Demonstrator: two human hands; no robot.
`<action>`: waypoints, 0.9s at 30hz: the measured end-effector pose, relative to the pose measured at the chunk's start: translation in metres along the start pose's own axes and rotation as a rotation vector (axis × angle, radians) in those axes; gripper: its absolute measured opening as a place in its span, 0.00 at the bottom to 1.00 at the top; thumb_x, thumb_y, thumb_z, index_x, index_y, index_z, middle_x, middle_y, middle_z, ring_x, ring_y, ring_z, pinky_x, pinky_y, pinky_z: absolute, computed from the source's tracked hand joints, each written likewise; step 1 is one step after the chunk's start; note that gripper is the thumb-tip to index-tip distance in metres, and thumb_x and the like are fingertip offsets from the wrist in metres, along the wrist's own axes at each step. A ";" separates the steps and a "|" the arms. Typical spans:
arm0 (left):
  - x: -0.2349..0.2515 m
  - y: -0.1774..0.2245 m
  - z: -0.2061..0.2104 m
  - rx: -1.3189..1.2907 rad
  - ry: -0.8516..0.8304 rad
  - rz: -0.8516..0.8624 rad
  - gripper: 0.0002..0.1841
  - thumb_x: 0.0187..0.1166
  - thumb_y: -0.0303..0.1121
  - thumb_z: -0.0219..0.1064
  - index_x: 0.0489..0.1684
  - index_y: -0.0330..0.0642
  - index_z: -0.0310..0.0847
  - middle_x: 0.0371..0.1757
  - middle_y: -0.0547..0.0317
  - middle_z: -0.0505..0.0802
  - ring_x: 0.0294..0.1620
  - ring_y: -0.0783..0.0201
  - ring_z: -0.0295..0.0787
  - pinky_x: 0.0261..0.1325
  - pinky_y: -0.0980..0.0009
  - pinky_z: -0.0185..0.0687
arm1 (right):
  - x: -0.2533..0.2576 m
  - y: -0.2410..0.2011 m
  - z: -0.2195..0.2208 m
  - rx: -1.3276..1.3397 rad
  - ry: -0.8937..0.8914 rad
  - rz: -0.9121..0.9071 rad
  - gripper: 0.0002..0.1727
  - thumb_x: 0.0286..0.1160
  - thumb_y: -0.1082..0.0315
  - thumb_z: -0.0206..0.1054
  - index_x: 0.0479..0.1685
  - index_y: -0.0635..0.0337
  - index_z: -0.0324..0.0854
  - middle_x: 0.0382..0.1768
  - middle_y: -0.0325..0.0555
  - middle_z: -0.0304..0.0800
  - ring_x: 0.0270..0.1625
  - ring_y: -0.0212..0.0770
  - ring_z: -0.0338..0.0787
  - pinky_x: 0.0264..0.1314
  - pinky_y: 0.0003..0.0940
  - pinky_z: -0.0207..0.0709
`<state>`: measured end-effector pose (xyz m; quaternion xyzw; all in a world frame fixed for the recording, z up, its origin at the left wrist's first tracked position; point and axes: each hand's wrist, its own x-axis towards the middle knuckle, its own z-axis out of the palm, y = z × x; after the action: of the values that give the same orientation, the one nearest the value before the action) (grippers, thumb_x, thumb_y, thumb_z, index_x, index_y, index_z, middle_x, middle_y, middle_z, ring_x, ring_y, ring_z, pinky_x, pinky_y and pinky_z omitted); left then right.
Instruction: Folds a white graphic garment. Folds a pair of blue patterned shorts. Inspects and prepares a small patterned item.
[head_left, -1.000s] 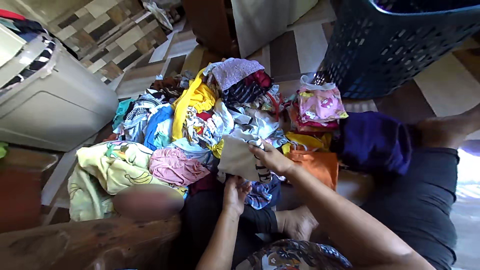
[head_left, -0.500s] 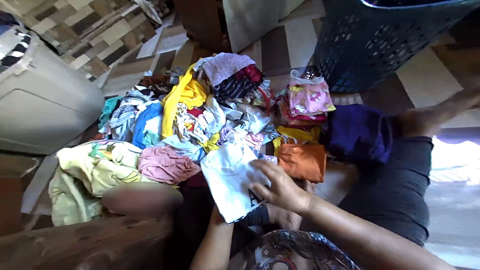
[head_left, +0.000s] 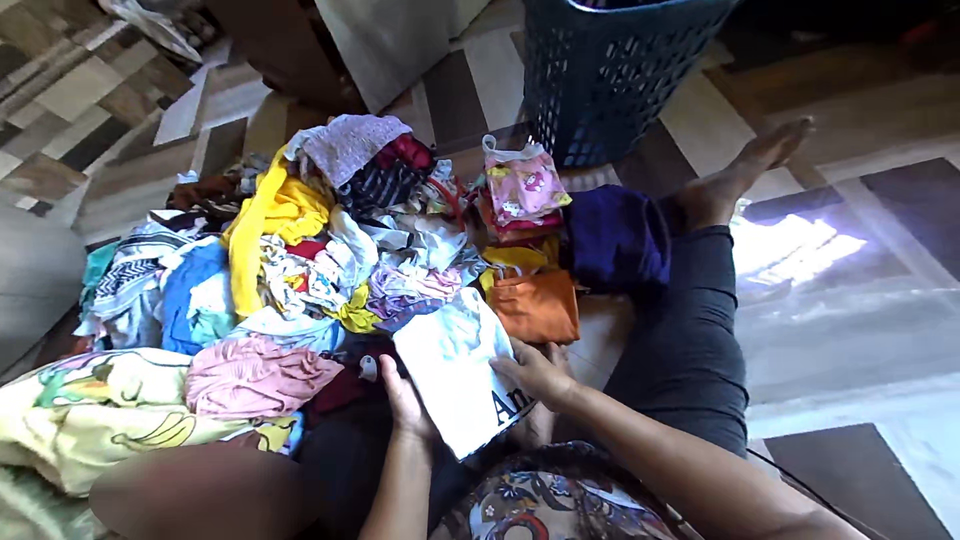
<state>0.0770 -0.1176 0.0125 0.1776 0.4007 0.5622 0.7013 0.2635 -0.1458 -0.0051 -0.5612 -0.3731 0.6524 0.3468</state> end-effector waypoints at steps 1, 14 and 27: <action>0.003 -0.004 -0.001 -0.031 -0.086 -0.017 0.35 0.80 0.70 0.49 0.62 0.45 0.76 0.48 0.58 0.96 0.51 0.64 0.95 0.53 0.60 0.93 | 0.000 0.001 -0.007 0.003 0.031 -0.031 0.24 0.87 0.69 0.59 0.78 0.70 0.67 0.58 0.54 0.87 0.55 0.34 0.89 0.63 0.33 0.83; 0.120 -0.109 0.037 0.998 -0.220 -0.143 0.38 0.87 0.29 0.60 0.94 0.37 0.42 0.82 0.29 0.73 0.80 0.42 0.74 0.78 0.47 0.72 | 0.063 0.049 -0.110 -0.166 0.466 0.182 0.33 0.90 0.63 0.57 0.90 0.65 0.53 0.75 0.71 0.76 0.76 0.61 0.79 0.80 0.57 0.70; 0.086 -0.096 0.024 1.648 -0.371 -0.087 0.31 0.86 0.33 0.61 0.86 0.26 0.60 0.84 0.30 0.72 0.87 0.42 0.65 0.89 0.53 0.57 | 0.079 0.035 -0.109 -0.479 0.402 0.192 0.30 0.91 0.62 0.57 0.86 0.68 0.60 0.71 0.73 0.79 0.75 0.65 0.80 0.79 0.61 0.69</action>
<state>0.1613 -0.0621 -0.0709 0.7062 0.5673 0.0245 0.4230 0.3597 -0.0833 -0.0825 -0.7770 -0.3853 0.4520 0.2086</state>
